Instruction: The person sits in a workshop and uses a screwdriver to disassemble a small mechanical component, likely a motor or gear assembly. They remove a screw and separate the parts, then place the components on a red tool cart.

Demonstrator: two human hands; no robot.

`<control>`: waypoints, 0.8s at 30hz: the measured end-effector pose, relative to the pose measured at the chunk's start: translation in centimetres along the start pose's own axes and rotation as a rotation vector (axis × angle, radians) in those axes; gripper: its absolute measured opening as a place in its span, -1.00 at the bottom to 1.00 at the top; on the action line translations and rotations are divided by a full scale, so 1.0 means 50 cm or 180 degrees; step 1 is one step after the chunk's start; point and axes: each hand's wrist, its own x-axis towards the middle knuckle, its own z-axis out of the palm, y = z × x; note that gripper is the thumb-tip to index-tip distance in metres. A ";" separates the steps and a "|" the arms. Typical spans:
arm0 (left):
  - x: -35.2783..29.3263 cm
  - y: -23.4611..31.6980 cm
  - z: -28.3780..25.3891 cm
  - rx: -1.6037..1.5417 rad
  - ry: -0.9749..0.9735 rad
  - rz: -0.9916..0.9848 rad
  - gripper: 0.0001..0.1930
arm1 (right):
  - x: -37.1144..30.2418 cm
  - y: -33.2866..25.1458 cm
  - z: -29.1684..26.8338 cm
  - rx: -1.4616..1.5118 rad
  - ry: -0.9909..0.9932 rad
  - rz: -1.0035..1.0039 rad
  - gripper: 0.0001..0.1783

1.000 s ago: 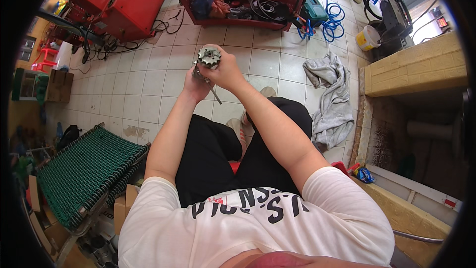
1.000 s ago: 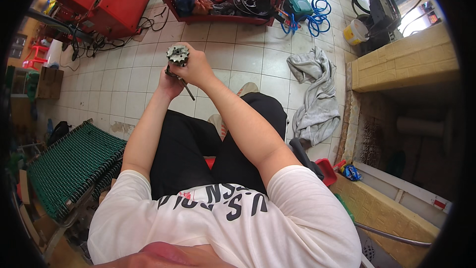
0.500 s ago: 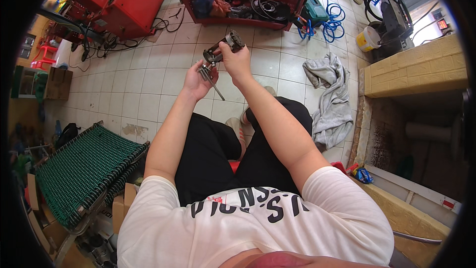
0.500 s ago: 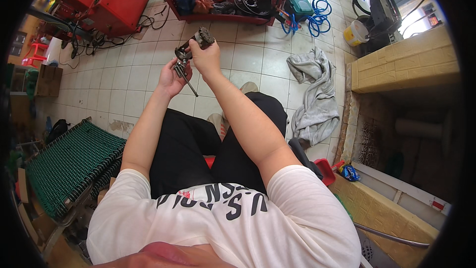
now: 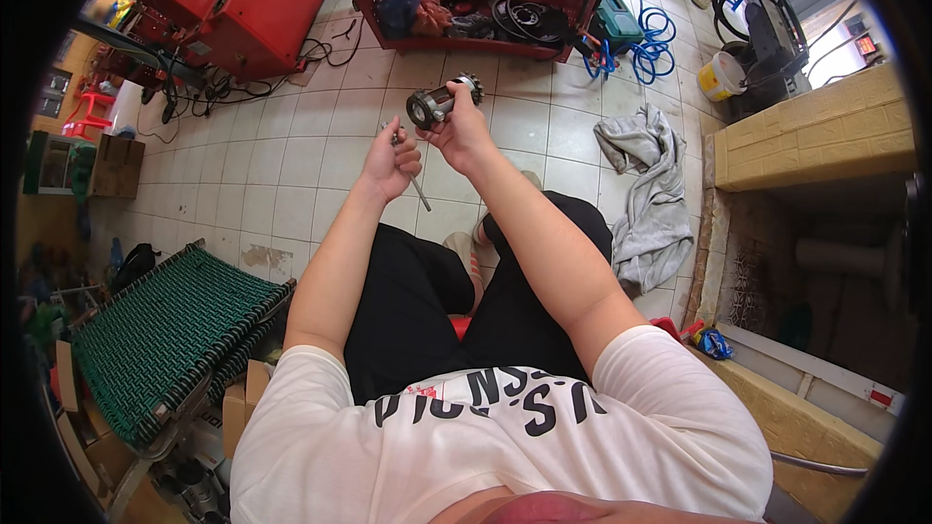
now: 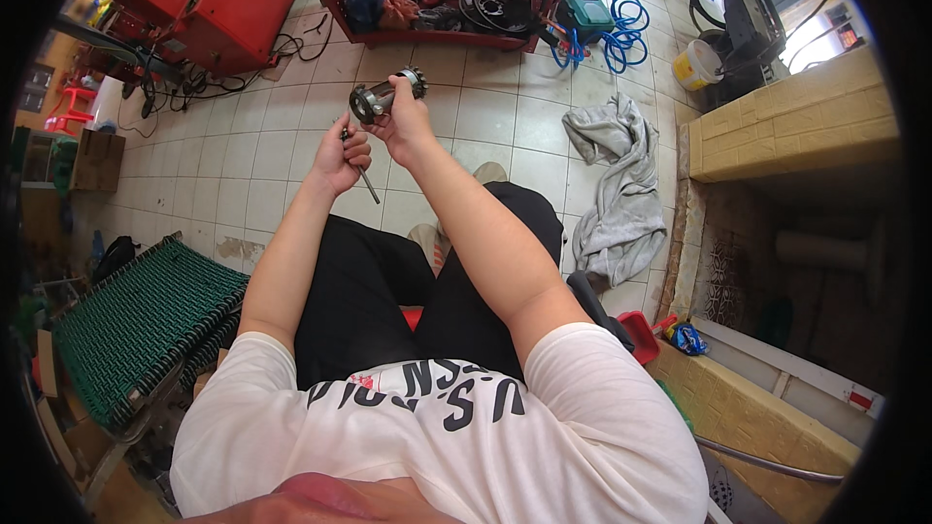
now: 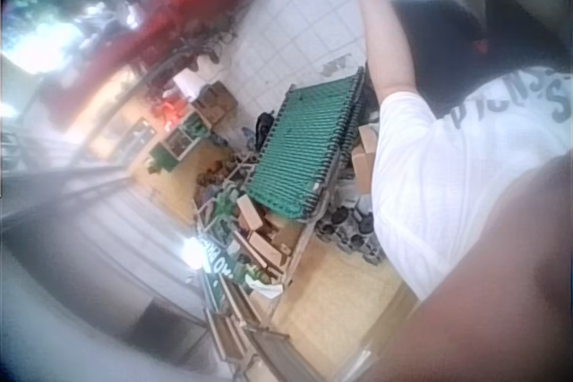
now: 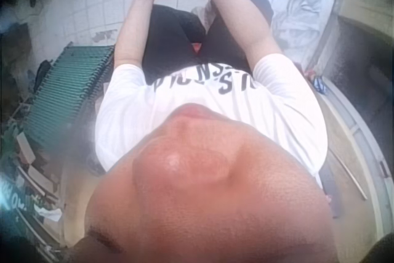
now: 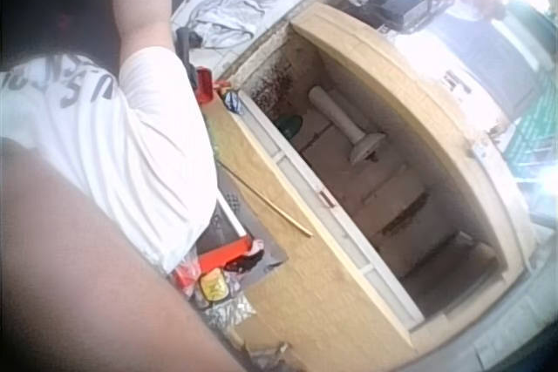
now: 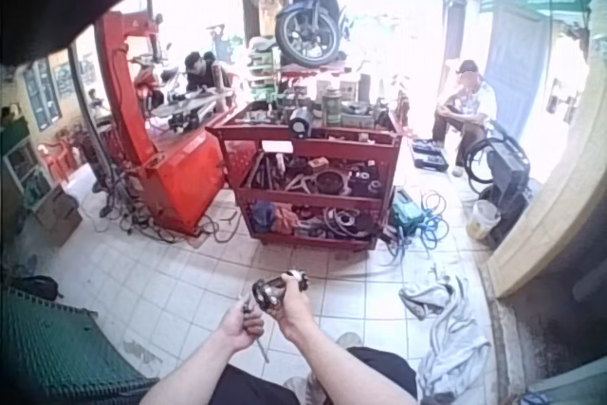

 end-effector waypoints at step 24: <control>0.032 -0.010 -0.037 -0.0048 0.0779 0.0164 -0.77 | 0.005 0.007 0.010 -0.0362 0.0611 -0.0446 -0.71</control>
